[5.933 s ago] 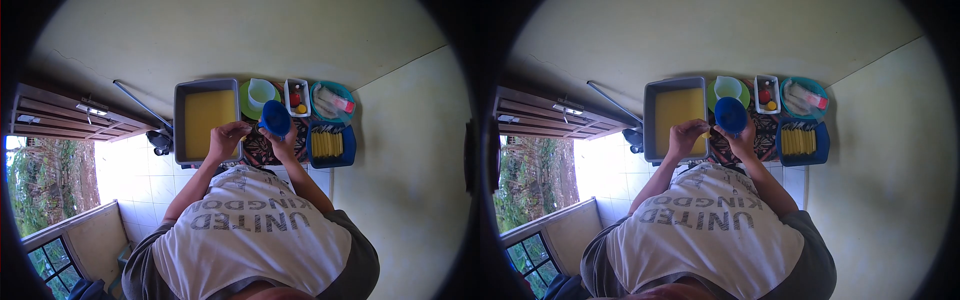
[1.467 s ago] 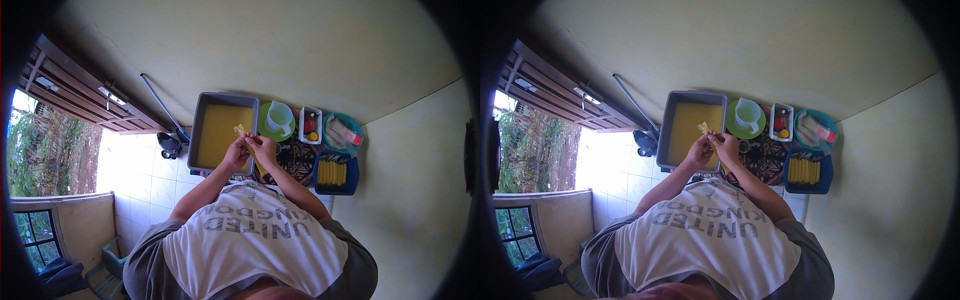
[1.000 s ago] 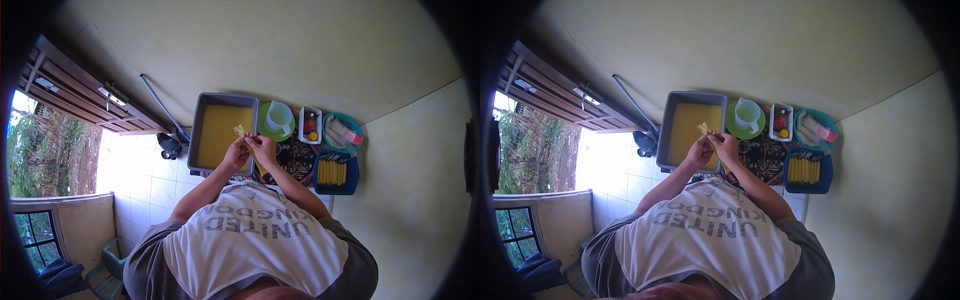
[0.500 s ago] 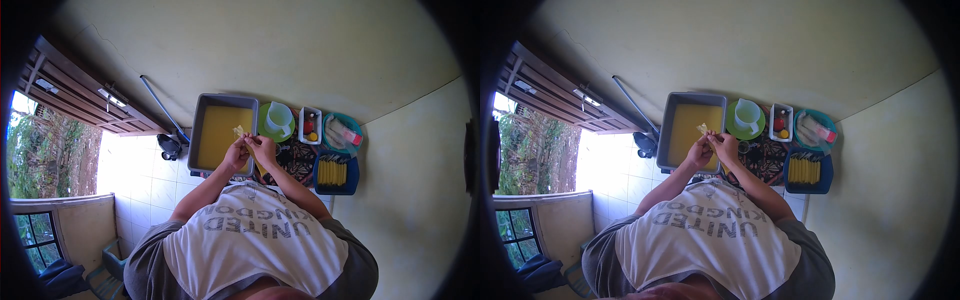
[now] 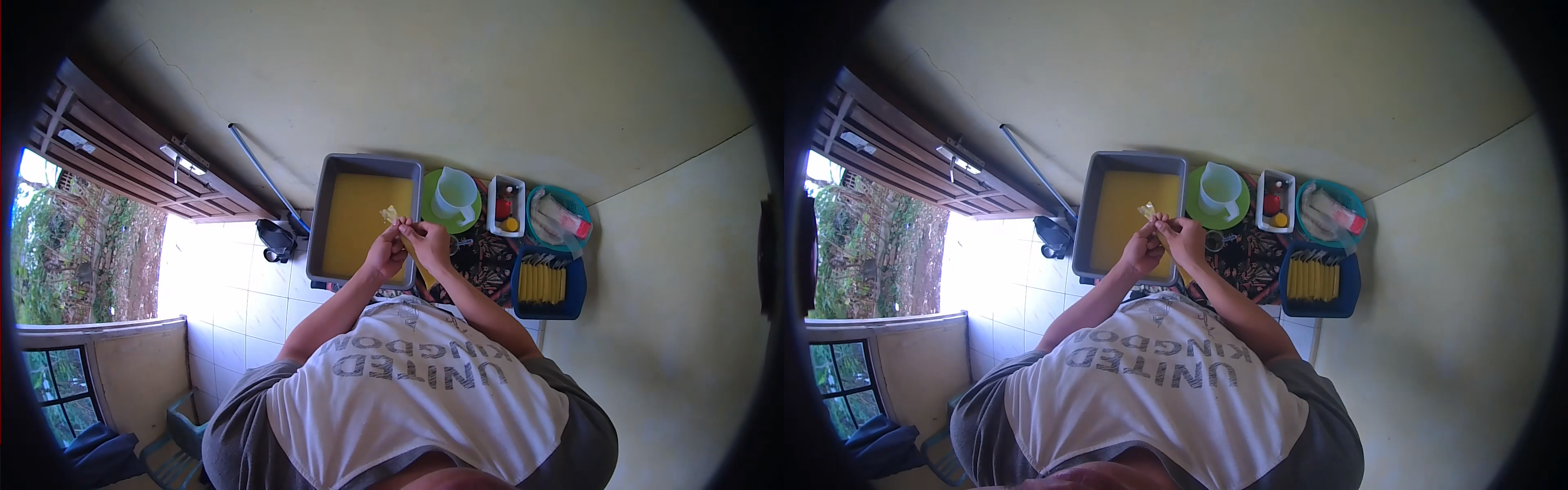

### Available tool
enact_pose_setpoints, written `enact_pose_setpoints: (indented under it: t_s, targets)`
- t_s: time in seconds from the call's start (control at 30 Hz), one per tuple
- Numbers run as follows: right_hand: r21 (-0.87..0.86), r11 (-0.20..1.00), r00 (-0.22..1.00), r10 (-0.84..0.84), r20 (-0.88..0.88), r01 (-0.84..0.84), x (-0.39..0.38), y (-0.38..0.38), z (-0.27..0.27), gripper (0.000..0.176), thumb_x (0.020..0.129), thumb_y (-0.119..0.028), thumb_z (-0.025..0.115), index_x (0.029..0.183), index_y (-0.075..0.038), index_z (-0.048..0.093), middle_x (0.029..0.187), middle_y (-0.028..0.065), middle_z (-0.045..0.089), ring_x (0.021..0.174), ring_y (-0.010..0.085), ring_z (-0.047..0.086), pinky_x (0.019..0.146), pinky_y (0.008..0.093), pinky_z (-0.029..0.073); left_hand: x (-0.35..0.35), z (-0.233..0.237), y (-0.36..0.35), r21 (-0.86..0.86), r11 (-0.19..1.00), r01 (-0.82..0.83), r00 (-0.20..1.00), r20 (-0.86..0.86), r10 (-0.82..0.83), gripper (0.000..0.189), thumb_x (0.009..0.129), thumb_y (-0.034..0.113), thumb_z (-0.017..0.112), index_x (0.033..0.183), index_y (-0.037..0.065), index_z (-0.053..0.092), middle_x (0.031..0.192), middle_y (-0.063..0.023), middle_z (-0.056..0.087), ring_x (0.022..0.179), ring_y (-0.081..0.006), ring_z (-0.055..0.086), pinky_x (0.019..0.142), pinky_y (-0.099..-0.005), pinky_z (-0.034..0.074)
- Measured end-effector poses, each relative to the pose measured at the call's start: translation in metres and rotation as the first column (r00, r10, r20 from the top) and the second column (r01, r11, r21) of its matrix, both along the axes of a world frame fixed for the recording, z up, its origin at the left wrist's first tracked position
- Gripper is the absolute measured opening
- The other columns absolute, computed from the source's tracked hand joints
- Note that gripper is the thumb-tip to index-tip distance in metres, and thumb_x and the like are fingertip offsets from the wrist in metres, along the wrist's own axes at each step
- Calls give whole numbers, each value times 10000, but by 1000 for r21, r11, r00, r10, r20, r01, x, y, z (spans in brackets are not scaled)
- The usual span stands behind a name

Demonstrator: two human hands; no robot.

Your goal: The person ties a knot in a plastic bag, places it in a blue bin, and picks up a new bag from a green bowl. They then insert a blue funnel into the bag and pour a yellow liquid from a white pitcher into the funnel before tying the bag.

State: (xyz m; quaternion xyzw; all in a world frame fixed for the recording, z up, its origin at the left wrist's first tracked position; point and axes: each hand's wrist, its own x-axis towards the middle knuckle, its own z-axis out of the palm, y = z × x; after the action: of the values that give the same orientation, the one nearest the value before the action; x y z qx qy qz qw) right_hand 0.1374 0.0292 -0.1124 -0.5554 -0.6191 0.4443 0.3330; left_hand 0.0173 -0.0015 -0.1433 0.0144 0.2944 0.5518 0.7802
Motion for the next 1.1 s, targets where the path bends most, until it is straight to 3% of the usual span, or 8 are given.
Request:
enact_pose_setpoints:
  t_s: [0.53, 0.63, 0.7, 0.83, 0.9, 0.93, 1.03, 1.1]
  targets:
    - [-12, 1000, 999, 5, -35, -6, -1, 1, -7, 258, 804, -214, 702, 835, 39, 668, 721, 88, 675, 644, 89, 598, 608, 248, 467, 1, 8, 0, -41, 999, -16, 1000, -4, 16, 183, 965, 297, 441, 957, 164, 566, 840, 105, 577, 449, -3, 302, 376, -155, 225]
    - [-11, 1000, 996, 26, -85, -27, -1, 1, -10, 260, 814, -217, 694, 866, 36, 657, 748, 84, 677, 678, 88, 605, 633, 242, 472, 1, 7, 0, -4, 998, -56, 994, -98, 55, 198, 959, 288, 461, 944, 135, 585, 721, 89, 544, 431, -10, 292, 377, -159, 220]
    - [1, 999, 993, 50, -103, -51, 1, 1, -11, 263, 820, -220, 688, 896, 29, 651, 773, 73, 676, 706, 88, 608, 651, 240, 474, 1, 8, 0, 68, 994, -89, 941, -321, 107, 213, 953, 273, 484, 929, 100, 607, 612, 85, 482, 414, -10, 281, 380, -165, 223]
    - [10, 987, 956, 159, -247, -161, 3, 4, -15, 284, 843, -227, 664, 996, 9, 625, 858, 47, 664, 784, 93, 613, 698, 235, 480, -4, 21, -3, 145, 985, -91, 884, -443, 147, 218, 948, 249, 502, 890, 81, 627, 581, 80, 457, 414, 5, 292, 391, -168, 222]
    - [30, 980, 941, 195, -277, -194, 5, 6, -6, 300, 853, -229, 651, 1034, 7, 611, 895, 47, 656, 805, 99, 612, 717, 234, 479, -10, 26, -4, 224, 975, 16, 738, -660, 140, 247, 946, 225, 514, 863, 29, 641, 595, 80, 492, 460, 9, 344, 409, -191, 253]
    - [50, 973, 924, 231, -305, -227, 5, 6, 3, 317, 863, -231, 639, 1071, 4, 597, 932, 48, 647, 826, 105, 611, 736, 234, 478, -10, 28, -3, 223, 975, 16, 738, -660, 139, 247, 946, 225, 514, 863, 29, 641, 595, 80, 492, 460, 9, 344, 409, -191, 253]
    - [24, 967, 911, 248, -329, -254, 6, 17, 16, 408, 827, -335, 665, 1077, -19, 602, 1048, 99, 628, 955, 163, 597, 760, 292, 466, -14, 28, 4, 402, 913, 73, 514, -800, 311, 231, 936, 206, 529, 879, 18, 651, 640, 57, 534, 536, 10, 368, 451, -201, 278]
    - [115, 943, 893, 334, -300, -314, 4, 26, 24, 393, 848, -304, 646, 1096, -3, 594, 1090, 94, 599, 942, 145, 593, 774, 275, 470, -23, 31, 7, 424, 882, 206, 230, -897, 377, 184, 902, 148, 562, 874, -25, 617, 520, 13, 440, 534, -42, 335, 451, -256, 295]
